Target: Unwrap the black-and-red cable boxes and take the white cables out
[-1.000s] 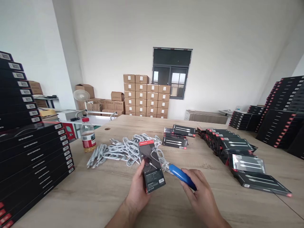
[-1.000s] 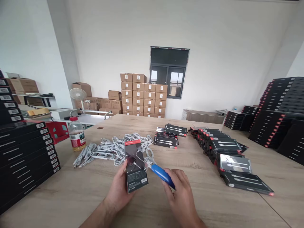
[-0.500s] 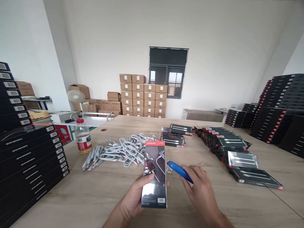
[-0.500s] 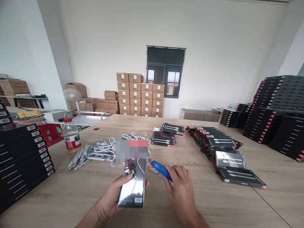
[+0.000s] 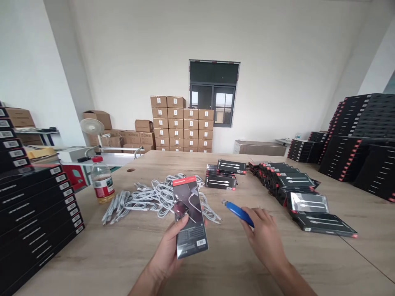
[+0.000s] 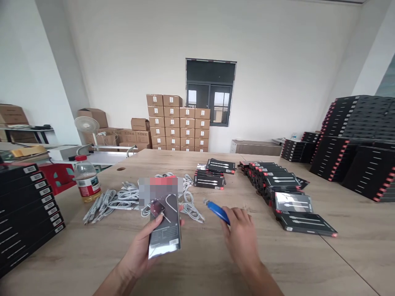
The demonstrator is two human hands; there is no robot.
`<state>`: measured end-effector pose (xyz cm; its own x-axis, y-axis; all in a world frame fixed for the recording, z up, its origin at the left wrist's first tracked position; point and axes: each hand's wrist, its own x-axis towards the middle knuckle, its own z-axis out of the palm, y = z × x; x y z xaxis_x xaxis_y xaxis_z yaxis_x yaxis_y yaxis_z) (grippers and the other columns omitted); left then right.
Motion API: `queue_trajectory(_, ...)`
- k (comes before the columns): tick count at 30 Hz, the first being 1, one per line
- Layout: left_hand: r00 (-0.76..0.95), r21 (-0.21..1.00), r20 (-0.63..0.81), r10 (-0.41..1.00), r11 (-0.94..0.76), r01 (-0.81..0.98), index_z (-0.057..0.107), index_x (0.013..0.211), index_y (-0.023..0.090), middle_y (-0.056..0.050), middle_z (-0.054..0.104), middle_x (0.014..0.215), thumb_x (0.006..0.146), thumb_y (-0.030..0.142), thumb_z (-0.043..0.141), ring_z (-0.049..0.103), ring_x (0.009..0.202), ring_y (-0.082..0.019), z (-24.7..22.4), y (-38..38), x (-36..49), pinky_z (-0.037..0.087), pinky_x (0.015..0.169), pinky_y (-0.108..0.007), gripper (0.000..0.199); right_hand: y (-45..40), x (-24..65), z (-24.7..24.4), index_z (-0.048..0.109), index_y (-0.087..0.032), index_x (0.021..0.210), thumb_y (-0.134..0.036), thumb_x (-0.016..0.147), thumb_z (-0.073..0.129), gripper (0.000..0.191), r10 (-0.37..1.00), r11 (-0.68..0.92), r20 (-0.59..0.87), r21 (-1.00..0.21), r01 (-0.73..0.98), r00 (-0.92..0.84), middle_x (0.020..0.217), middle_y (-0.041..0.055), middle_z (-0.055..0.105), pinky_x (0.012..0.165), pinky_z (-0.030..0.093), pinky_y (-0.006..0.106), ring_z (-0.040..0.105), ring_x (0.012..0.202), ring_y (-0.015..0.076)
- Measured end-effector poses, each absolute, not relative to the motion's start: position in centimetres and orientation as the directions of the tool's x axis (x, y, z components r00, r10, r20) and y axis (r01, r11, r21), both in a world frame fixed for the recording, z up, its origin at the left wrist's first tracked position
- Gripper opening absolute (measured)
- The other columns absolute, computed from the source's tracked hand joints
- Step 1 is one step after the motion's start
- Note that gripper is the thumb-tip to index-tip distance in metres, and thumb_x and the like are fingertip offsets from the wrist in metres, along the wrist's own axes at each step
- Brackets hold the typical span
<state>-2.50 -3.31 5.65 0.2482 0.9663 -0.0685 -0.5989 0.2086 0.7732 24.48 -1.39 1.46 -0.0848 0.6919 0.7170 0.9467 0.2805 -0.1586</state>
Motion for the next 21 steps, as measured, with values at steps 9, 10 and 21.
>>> queue_trajectory(9, 0.369, 0.732, -0.102, 0.924, 0.321, -0.601, 0.071, 0.119, 0.011, -0.017, 0.074, 0.120, 0.083, 0.035, 0.071, 0.075, 0.088, -0.032, 5.6, -3.9, -2.3, 0.058, 0.061, -0.034, 0.043, -0.3, 28.4, 0.8, 0.076, -0.018, 0.102, -0.023, 0.088, 0.062, 0.020, 0.927, -0.192, 0.297, -0.147, 0.970, 0.228, 0.107, 0.0139, 0.076, 0.088, 0.044, 0.046, 0.065, 0.109, 0.0371)
queue_trajectory(10, 0.392, 0.734, -0.093, 0.915, 0.329, -0.595, 0.071, 0.119, 0.011, -0.017, 0.075, 0.117, 0.082, 0.036, 0.073, 0.076, 0.086, -0.031, 5.6, -3.9, -2.2, 0.058, 0.063, -0.034, 0.044, -0.2, 28.2, 0.9, 0.076, -0.019, 0.102, -0.022, 0.087, 0.063, 0.020, 0.920, -0.178, 0.319, -0.178, 0.968, 0.228, 0.108, 0.0143, 0.075, 0.090, 0.043, 0.048, 0.064, 0.111, 0.0381)
queue_trajectory(21, 0.508, 0.718, -0.174, 0.844, 0.462, -0.521, 0.077, 0.105, 0.011, -0.013, 0.079, 0.086, 0.077, 0.040, 0.078, 0.077, 0.080, -0.031, 4.0, -4.1, -1.0, 0.058, 0.066, -0.034, 0.040, -3.2, 19.9, 3.8, 0.075, -0.020, 0.088, -0.064, 0.080, 0.070, 0.045, 0.957, 0.280, 0.279, -0.960, 0.007, -0.075, 0.080, 0.0033, 0.072, 0.071, 0.046, 0.030, 0.061, 0.075, 0.0190)
